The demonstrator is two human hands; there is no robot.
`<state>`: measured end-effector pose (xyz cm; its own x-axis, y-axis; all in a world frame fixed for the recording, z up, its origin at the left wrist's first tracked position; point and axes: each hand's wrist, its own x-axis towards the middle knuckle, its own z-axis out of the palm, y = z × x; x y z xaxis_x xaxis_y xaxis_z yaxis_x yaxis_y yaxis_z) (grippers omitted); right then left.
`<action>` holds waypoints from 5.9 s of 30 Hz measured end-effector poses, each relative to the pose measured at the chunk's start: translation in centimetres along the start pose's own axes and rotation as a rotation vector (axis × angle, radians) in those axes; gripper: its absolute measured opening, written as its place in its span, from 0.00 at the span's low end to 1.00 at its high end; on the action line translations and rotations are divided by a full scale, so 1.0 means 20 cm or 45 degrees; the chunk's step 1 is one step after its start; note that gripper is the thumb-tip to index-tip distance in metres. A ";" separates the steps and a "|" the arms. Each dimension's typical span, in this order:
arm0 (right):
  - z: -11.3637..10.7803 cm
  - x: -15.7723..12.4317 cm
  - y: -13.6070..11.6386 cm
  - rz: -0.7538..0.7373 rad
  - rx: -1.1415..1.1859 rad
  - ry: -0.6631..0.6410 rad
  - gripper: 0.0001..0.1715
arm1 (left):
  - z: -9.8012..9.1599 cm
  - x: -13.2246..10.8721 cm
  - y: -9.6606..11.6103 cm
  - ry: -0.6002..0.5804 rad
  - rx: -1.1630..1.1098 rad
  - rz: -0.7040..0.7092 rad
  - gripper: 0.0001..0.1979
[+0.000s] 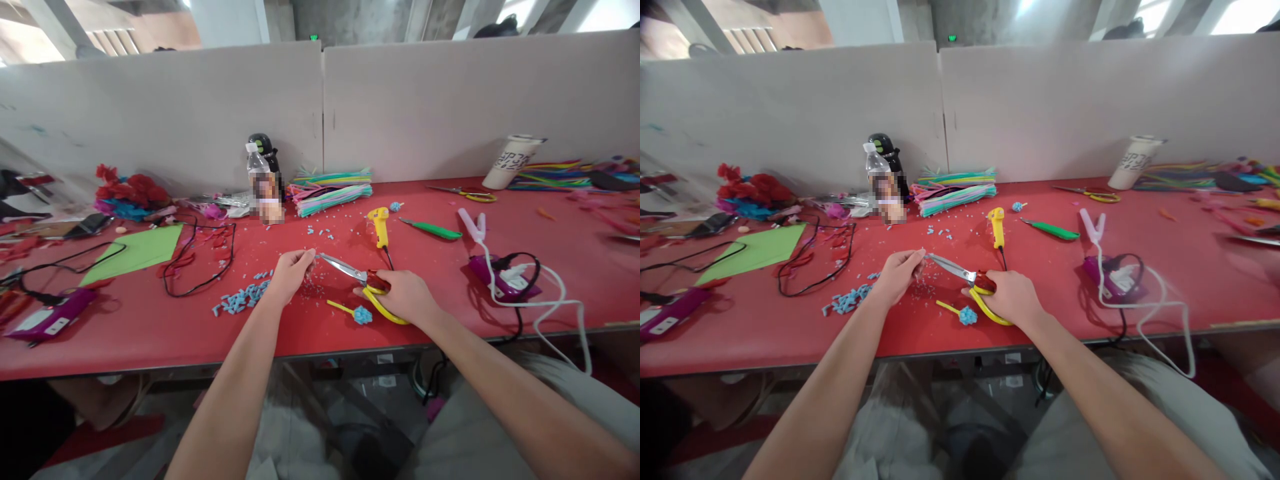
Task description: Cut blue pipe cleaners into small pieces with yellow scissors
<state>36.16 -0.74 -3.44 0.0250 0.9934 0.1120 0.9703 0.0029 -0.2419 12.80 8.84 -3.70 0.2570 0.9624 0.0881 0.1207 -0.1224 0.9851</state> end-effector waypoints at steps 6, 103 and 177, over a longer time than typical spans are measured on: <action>0.01 0.00 0.00 -0.006 0.009 0.011 0.29 | 0.00 0.01 -0.02 0.051 -0.075 -0.017 0.20; -0.01 0.03 0.04 -0.055 0.033 -0.053 0.30 | 0.00 -0.01 0.01 -0.140 -0.037 0.025 0.19; 0.00 0.02 0.02 -0.047 0.086 -0.011 0.29 | 0.00 0.01 -0.01 -0.007 0.031 0.034 0.21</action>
<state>36.66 -0.26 -3.40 -0.0125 0.9934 0.1138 0.9520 0.0466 -0.3024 12.86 9.10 -3.84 0.2656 0.9574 0.1136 0.1369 -0.1541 0.9785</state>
